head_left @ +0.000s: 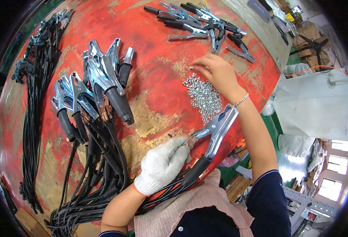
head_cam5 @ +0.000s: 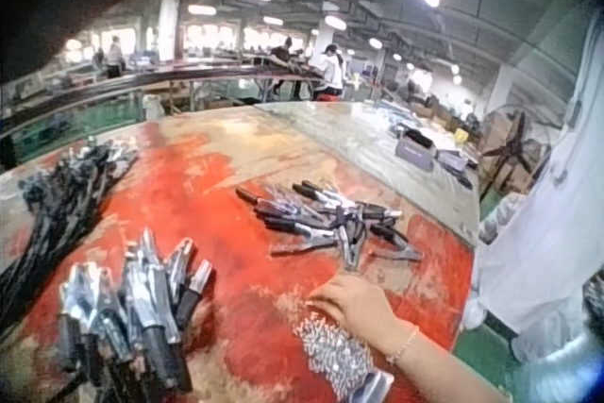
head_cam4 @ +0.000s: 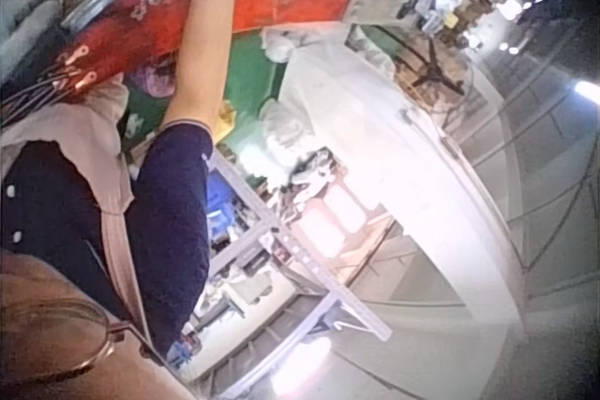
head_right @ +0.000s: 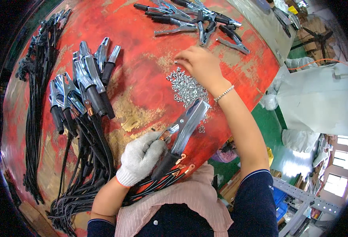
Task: Attaching metal cables to large spring clamps by inserting wire terminals and screws by hand.
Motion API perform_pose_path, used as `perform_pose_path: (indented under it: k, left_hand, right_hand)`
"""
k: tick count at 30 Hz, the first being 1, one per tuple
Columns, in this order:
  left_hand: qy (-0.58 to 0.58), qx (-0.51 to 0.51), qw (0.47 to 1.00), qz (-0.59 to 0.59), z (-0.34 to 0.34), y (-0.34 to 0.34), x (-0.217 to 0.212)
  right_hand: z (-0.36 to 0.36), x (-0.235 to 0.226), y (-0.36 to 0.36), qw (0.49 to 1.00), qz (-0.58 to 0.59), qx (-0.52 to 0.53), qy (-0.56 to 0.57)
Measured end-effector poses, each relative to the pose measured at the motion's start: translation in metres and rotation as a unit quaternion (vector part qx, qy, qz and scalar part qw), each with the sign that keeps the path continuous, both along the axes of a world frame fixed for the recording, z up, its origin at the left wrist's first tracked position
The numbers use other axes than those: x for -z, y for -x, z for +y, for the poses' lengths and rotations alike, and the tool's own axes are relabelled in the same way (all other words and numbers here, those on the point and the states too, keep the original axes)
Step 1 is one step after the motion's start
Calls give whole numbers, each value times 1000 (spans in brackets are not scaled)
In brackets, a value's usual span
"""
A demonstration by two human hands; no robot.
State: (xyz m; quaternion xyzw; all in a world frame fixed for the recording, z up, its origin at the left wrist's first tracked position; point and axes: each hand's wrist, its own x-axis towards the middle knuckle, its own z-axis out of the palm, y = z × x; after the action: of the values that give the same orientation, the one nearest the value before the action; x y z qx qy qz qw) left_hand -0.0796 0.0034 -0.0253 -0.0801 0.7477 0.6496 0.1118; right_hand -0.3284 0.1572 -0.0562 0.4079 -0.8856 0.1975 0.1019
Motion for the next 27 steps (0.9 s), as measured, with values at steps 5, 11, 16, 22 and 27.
perform_pose_path:
  k: [5,11,16,22,27]
  left_hand:
    - [-43,-6,999,-18,0,-1,3]
    - [-62,-8,998,2,-1,-3,7]
    - [-49,-14,999,-8,-6,-3,2]
    - [-29,-15,999,22,-2,-4,-6]
    - [11,10,999,41,1,-4,-14]
  right_hand:
    - [-10,-6,4,995,-62,22,-82]
    - [-5,-8,-1,993,-104,39,-38]
    - [-3,-41,-81,860,-470,46,195]
    - [22,-15,-148,753,-571,21,326]
    - [36,-9,-169,683,-603,-1,414]
